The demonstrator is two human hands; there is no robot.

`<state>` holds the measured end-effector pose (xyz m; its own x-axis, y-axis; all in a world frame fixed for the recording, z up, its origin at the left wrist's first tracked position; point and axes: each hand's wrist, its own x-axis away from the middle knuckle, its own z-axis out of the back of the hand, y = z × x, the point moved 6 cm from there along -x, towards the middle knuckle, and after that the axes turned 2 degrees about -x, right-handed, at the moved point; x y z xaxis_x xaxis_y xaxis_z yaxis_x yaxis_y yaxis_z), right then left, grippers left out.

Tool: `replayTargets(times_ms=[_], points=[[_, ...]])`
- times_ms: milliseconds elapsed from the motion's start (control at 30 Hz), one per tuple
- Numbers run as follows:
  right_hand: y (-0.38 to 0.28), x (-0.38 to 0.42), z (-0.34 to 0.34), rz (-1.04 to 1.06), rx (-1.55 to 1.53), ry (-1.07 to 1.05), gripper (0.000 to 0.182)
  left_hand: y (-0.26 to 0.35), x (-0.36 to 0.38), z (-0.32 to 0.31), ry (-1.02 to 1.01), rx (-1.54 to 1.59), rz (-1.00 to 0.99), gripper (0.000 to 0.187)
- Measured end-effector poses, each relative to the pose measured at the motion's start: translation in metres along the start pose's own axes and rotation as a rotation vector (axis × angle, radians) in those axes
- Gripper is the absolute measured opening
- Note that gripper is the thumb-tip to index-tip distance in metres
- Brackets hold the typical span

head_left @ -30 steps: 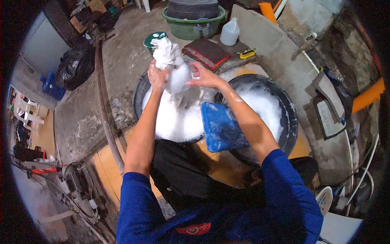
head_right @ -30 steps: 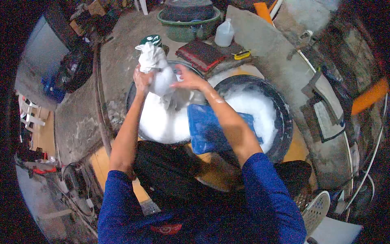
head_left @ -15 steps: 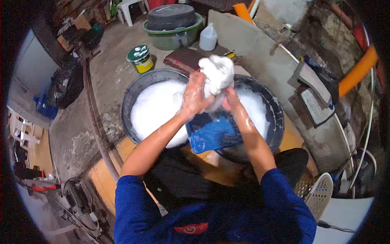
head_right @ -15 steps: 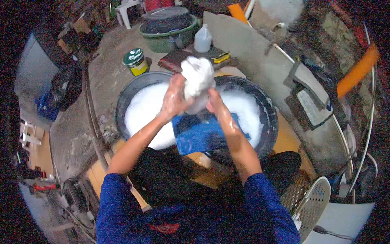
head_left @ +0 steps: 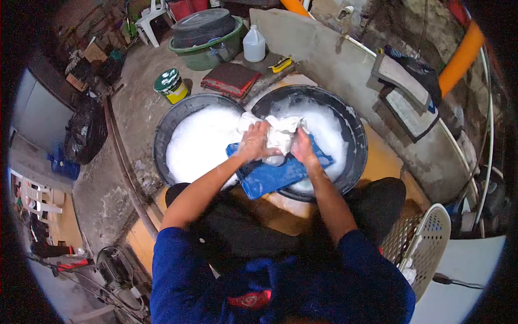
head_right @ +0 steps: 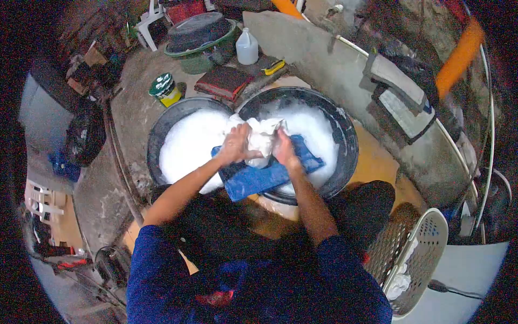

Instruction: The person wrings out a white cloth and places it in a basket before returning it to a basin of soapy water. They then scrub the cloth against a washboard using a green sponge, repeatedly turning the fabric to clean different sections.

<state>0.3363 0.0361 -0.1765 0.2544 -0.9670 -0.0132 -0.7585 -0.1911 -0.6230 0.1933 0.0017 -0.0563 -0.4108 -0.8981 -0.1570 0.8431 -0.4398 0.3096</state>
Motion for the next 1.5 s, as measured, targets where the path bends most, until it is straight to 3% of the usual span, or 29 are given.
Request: replayTargets(times_ms=[67,133,233,333,433,533,567,667,700,767,833,933,1000,1067,1100,1133,1200,1300,1367,1400,1433,1500], points=[[-0.026,0.011,-0.025,0.023,-0.163,0.043,0.040,-0.014,-0.013,-0.002,0.027,-0.033,-0.129,0.096],[-0.018,0.005,0.003,0.021,-0.127,0.131,0.038,-0.044,-0.014,-0.017,-0.135,0.338,-0.068,0.094],[-0.015,0.007,0.023,-0.001,-0.124,0.242,0.037,-0.045,-0.011,-0.047,-0.427,-0.011,-0.109,0.088],[-0.020,0.010,0.029,-0.016,-0.121,0.316,0.038,-0.039,-0.022,-0.054,-0.381,-0.168,-0.006,0.083],[-0.023,0.027,0.037,0.007,0.013,0.439,0.042,-0.039,-0.029,-0.057,-0.367,-0.119,-0.051,0.077],[-0.008,0.035,0.031,0.160,-0.177,0.425,0.057,-0.044,-0.039,-0.065,-0.408,-0.206,-0.042,0.075],[-0.018,0.049,-0.007,0.172,-0.160,0.427,0.074,-0.046,-0.041,-0.069,-0.429,-0.260,-0.032,0.075],[0.003,0.050,-0.015,0.148,0.472,0.575,0.090,-0.037,-0.048,-0.070,-0.421,-0.332,-0.125,0.058],[0.026,0.037,0.019,0.237,0.751,0.753,0.100,-0.044,-0.055,-0.081,-0.374,-0.278,-0.181,0.051],[0.023,0.034,0.016,0.205,0.896,0.791,0.104,-0.069,-0.066,-0.109,-0.277,-0.178,-0.288,0.038],[0.021,0.023,0.022,0.141,0.870,0.910,0.098,-0.063,-0.062,-0.086,-0.174,0.005,-0.211,0.030],[0.013,-0.002,0.034,0.133,0.565,0.809,0.082,-0.087,-0.064,-0.072,-0.072,0.485,0.048,0.024],[0.013,-0.004,0.039,0.111,0.384,0.722,0.076,-0.115,-0.069,-0.058,-0.039,0.721,0.362,0.021],[0.015,-0.002,0.033,0.082,0.214,0.610,0.073,-0.119,-0.063,-0.002,0.365,0.373,0.058,0.015],[0.010,0.006,0.023,0.057,0.206,0.651,0.066,-0.123,-0.059,0.017,0.387,0.418,0.208,0.011],[0.014,0.006,0.024,0.078,0.177,0.578,0.064,-0.134,-0.055,0.021,0.442,0.137,0.146,0.011],[0.013,0.004,0.019,0.120,0.120,0.430,0.061,-0.133,-0.048,0.020,0.364,0.104,0.232,0.008],[0.015,0.012,0.006,0.190,0.035,0.328,0.050,-0.121,-0.053,-0.009,0.231,0.377,0.212,0.006],[0.024,0.003,0.042,0.429,0.614,0.153,0.058,-0.103,-0.056,-0.027,0.066,0.703,0.164,0.012],[0.025,0.003,0.040,0.438,0.635,0.085,0.062,-0.097,-0.059,-0.039,-0.079,0.941,0.154,0.017],[0.018,0.006,0.019,0.447,0.653,0.017,0.066,-0.085,-0.057,-0.033,-0.157,0.959,0.210,0.027],[0.007,0.009,-0.014,0.243,0.160,-0.056,0.072,-0.061,-0.048,-0.012,-0.317,0.992,0.320,0.049]])
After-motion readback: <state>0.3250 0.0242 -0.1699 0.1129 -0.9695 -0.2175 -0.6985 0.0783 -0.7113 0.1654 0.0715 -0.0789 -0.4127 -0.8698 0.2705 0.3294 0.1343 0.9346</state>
